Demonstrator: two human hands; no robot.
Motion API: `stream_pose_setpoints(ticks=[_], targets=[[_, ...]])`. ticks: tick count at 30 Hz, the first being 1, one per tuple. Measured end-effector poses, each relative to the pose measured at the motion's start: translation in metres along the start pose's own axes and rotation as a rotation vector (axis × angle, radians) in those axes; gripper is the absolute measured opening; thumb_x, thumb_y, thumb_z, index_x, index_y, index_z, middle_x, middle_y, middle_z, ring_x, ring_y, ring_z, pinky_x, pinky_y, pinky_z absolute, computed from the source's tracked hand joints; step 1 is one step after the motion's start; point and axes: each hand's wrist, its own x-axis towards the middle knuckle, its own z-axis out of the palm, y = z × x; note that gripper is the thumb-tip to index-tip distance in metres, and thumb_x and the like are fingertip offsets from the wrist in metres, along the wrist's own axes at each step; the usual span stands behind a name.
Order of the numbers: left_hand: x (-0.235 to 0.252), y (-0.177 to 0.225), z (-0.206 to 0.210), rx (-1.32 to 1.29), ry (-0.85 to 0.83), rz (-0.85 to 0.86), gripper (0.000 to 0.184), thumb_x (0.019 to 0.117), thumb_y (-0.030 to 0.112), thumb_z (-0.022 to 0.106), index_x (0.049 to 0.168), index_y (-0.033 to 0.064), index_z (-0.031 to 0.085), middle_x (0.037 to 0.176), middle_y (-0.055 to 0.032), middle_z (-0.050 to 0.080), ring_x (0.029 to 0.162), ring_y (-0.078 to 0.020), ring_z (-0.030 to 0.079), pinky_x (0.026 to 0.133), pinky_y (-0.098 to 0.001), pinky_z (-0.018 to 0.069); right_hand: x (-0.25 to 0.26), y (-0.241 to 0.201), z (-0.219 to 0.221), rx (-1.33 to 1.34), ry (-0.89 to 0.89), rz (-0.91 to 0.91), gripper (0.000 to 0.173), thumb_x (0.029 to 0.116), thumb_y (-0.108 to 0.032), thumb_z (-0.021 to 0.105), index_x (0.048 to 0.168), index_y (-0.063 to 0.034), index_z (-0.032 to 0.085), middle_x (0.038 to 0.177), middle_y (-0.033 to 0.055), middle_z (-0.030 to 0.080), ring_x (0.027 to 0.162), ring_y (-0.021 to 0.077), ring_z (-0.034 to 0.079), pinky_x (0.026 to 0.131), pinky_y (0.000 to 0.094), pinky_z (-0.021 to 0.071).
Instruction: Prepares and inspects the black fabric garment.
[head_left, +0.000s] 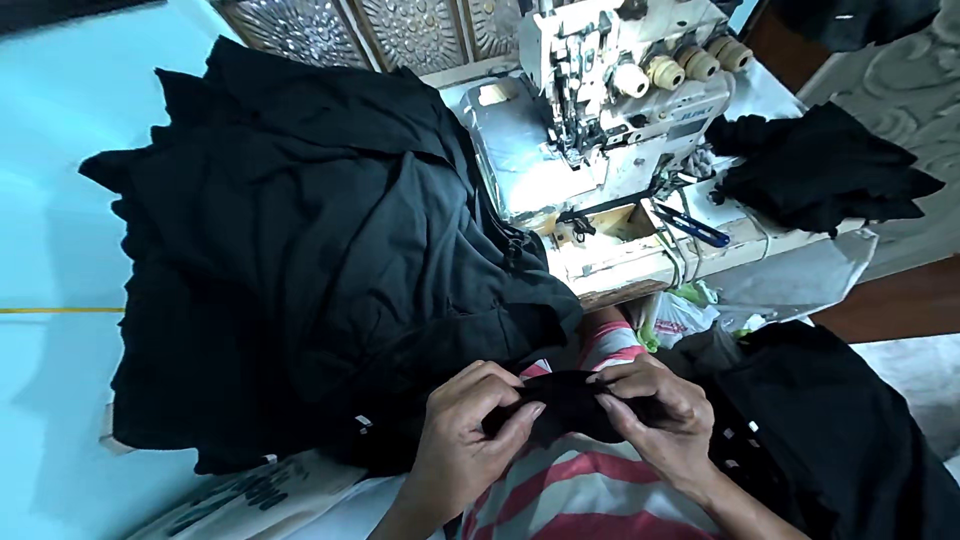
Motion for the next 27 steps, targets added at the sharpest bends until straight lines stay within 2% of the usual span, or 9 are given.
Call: stream_pose_setpoints(ticks=[4, 6, 10, 11, 13, 16, 20, 23, 27], targets=[[-0.005, 0.000, -0.002, 0.077, 0.041, 0.015, 0.023, 0.0922, 0.015, 0.071, 0.079, 0.0019, 0.057, 0.083, -0.0084, 0.069, 0.088, -0.0043, 0.067, 0.078, -0.0122, 0.0517, 0.002, 0.002, 0.003, -0.031, -0.028, -0.033, 0.008, 0.0956, -0.011, 0.069, 0.093, -0.0077, 0.062, 0.097, 0.0007, 0.073, 0.092, 0.0014, 0.064, 0.081, 0.0121, 0.0491], [-0.008, 0.000, -0.004, 0.164, 0.057, 0.016, 0.020, 0.0941, 0.016, 0.069, 0.083, 0.0029, 0.058, 0.083, -0.0084, 0.068, 0.086, -0.0048, 0.067, 0.077, -0.0122, 0.0515, 0.004, 0.005, 0.007, -0.086, -0.037, -0.066, 0.012, 0.0979, -0.012, 0.067, 0.090, -0.0030, 0.065, 0.093, 0.0073, 0.076, 0.089, 0.0057, 0.069, 0.080, 0.0158, 0.0514], [-0.009, 0.000, -0.013, 0.499, 0.008, 0.034, 0.021, 0.0986, 0.016, 0.061, 0.108, -0.0008, 0.071, 0.088, -0.0127, 0.073, 0.080, -0.0168, 0.070, 0.076, -0.0225, 0.0547, 0.018, 0.006, 0.018, -0.308, -0.275, 0.037, 0.027, 0.0999, -0.017, 0.062, 0.118, 0.0013, 0.068, 0.098, 0.0108, 0.075, 0.086, 0.0135, 0.068, 0.084, 0.0223, 0.0528], [-0.007, -0.002, -0.016, 0.547, -0.011, 0.039, 0.021, 0.0989, 0.015, 0.059, 0.105, -0.0010, 0.073, 0.085, -0.0129, 0.071, 0.075, -0.0195, 0.068, 0.071, -0.0251, 0.0542, 0.021, 0.009, 0.021, -0.287, -0.326, 0.101, 0.026, 0.0999, -0.017, 0.062, 0.117, 0.0015, 0.070, 0.101, 0.0111, 0.075, 0.090, 0.0140, 0.071, 0.086, 0.0241, 0.0546], [-0.002, -0.010, -0.025, 0.549, -0.029, 0.025, 0.021, 0.0978, 0.014, 0.059, 0.095, 0.0004, 0.075, 0.078, -0.0114, 0.068, 0.068, -0.0197, 0.064, 0.063, -0.0262, 0.0515, 0.028, 0.016, 0.028, -0.192, -0.358, 0.193, 0.021, 0.0994, -0.018, 0.062, 0.101, 0.0008, 0.072, 0.092, 0.0085, 0.073, 0.086, 0.0066, 0.068, 0.082, 0.0179, 0.0530], [0.011, -0.024, -0.041, 0.429, -0.049, -0.052, 0.019, 0.0956, 0.017, 0.063, 0.093, 0.0042, 0.077, 0.083, -0.0063, 0.070, 0.077, -0.0112, 0.067, 0.071, -0.0222, 0.0537, 0.041, 0.016, 0.035, -0.091, -0.399, 0.133, 0.018, 0.0980, -0.014, 0.064, 0.094, 0.0021, 0.071, 0.087, 0.0086, 0.071, 0.083, 0.0016, 0.065, 0.080, 0.0123, 0.0503], [0.035, -0.051, -0.052, 0.279, -0.184, -0.142, 0.009, 0.0899, 0.011, 0.070, 0.087, 0.0030, 0.073, 0.109, -0.0073, 0.074, 0.101, -0.0121, 0.070, 0.089, -0.0291, 0.0566, 0.065, 0.016, 0.050, -0.169, -0.560, 0.031, 0.019, 0.0984, -0.016, 0.064, 0.096, -0.0010, 0.074, 0.086, 0.0094, 0.073, 0.081, 0.0126, 0.069, 0.077, 0.0248, 0.0553], [0.048, -0.061, -0.052, 0.252, -0.301, -0.244, 0.007, 0.0901, 0.008, 0.073, 0.088, 0.0022, 0.071, 0.112, -0.0076, 0.072, 0.098, -0.0119, 0.069, 0.086, -0.0291, 0.0558, 0.084, 0.033, 0.058, -0.364, -0.538, 0.021, 0.014, 0.0941, -0.015, 0.068, 0.093, -0.0032, 0.076, 0.084, 0.0099, 0.068, 0.075, 0.0197, 0.068, 0.069, 0.0352, 0.0573], [0.054, -0.057, -0.057, 0.204, -0.408, -0.236, 0.010, 0.0892, 0.011, 0.074, 0.084, 0.0032, 0.071, 0.089, -0.0058, 0.066, 0.082, -0.0114, 0.063, 0.073, -0.0268, 0.0520, 0.107, 0.038, 0.052, -0.472, -0.708, 0.130, 0.012, 0.0935, -0.015, 0.072, 0.091, -0.0027, 0.074, 0.118, 0.0168, 0.066, 0.095, 0.0267, 0.070, 0.079, 0.0440, 0.0581]])
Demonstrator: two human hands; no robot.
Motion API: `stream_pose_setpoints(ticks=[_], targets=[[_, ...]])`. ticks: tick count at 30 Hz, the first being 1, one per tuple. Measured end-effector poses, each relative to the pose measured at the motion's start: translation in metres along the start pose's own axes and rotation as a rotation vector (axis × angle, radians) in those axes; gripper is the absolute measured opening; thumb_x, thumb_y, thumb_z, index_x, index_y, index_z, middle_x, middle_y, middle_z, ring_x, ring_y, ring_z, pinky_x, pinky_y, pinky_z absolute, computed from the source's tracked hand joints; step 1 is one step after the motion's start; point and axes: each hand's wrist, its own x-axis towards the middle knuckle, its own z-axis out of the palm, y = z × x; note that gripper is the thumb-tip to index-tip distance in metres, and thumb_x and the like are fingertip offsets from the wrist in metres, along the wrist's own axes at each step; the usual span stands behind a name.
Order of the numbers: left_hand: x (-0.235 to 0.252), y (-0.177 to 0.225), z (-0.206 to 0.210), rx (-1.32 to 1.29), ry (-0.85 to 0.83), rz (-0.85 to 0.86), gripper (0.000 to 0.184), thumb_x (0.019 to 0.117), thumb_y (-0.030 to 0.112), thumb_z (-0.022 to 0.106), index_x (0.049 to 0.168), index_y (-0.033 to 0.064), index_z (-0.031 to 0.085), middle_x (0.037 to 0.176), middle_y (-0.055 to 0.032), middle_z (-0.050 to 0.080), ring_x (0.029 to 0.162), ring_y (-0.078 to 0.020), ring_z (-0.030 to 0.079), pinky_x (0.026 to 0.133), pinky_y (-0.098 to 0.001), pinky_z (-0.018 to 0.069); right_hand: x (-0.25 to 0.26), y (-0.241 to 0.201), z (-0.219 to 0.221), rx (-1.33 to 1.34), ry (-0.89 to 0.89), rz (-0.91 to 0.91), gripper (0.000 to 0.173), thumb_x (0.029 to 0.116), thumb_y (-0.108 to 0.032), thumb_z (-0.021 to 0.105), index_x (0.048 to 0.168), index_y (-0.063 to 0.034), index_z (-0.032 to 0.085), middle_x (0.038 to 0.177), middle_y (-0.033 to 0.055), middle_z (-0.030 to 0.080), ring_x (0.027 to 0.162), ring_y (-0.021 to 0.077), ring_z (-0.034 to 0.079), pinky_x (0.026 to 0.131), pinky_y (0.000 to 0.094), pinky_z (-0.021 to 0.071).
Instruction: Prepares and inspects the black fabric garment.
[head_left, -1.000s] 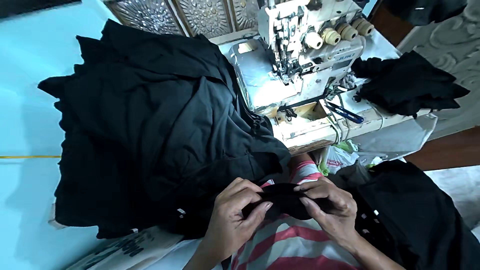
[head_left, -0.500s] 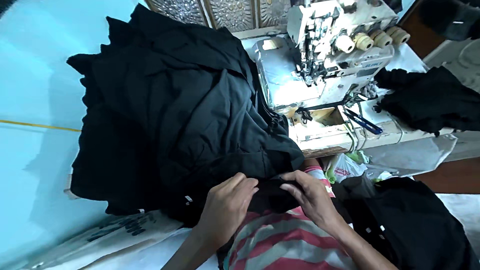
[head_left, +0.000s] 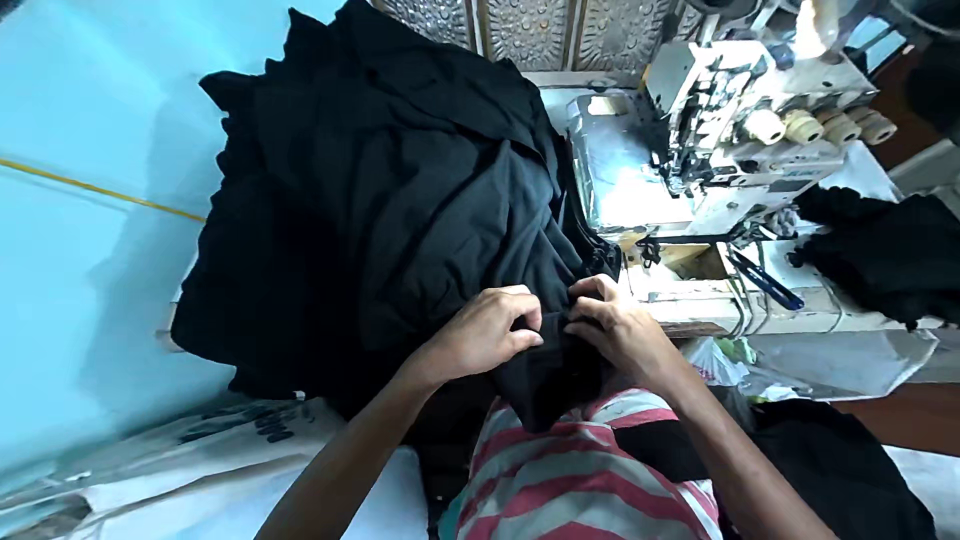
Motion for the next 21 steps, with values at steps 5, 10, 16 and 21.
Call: stream_pose_setpoints(ticks=[5, 10, 16, 21], targets=[[-0.007, 0.012, -0.001, 0.014, -0.059, 0.101, 0.009, 0.0900, 0.012, 0.073, 0.086, 0.0043, 0.071, 0.088, -0.0050, 0.065, 0.082, -0.0108, 0.063, 0.072, -0.0244, 0.0508, -0.003, 0.007, -0.009, 0.077, -0.132, -0.069, 0.016, 0.0955, -0.019, 0.068, 0.094, -0.0041, 0.075, 0.098, 0.0106, 0.066, 0.090, 0.0190, 0.065, 0.079, 0.0365, 0.0543], [-0.018, 0.019, -0.002, 0.151, 0.024, 0.139, 0.010, 0.0914, 0.013, 0.071, 0.085, 0.0054, 0.071, 0.085, -0.0050, 0.063, 0.074, -0.0123, 0.062, 0.064, -0.0264, 0.0509, -0.026, -0.002, -0.015, 0.045, 0.059, -0.185, 0.022, 0.0983, -0.024, 0.063, 0.093, -0.0055, 0.074, 0.098, 0.0086, 0.070, 0.087, 0.0118, 0.067, 0.077, 0.0228, 0.0540], [-0.032, 0.046, -0.008, 0.351, 0.352, 0.239, 0.019, 0.0933, 0.020, 0.062, 0.079, 0.0082, 0.068, 0.083, -0.0031, 0.062, 0.067, -0.0099, 0.060, 0.056, -0.0227, 0.0475, -0.046, -0.027, -0.019, -0.096, 0.407, -0.264, 0.017, 0.1023, -0.015, 0.058, 0.094, -0.0028, 0.065, 0.100, 0.0143, 0.069, 0.092, 0.0109, 0.066, 0.081, 0.0148, 0.0502], [-0.044, 0.077, -0.003, 0.491, 0.593, 0.330, 0.020, 0.1004, 0.015, 0.057, 0.084, 0.0060, 0.063, 0.081, -0.0112, 0.067, 0.071, -0.0180, 0.064, 0.059, -0.0246, 0.0473, -0.047, -0.037, -0.019, -0.291, 0.740, -0.333, 0.012, 0.0991, -0.014, 0.063, 0.091, -0.0072, 0.057, 0.093, 0.0111, 0.071, 0.086, 0.0113, 0.067, 0.074, 0.0166, 0.0502]])
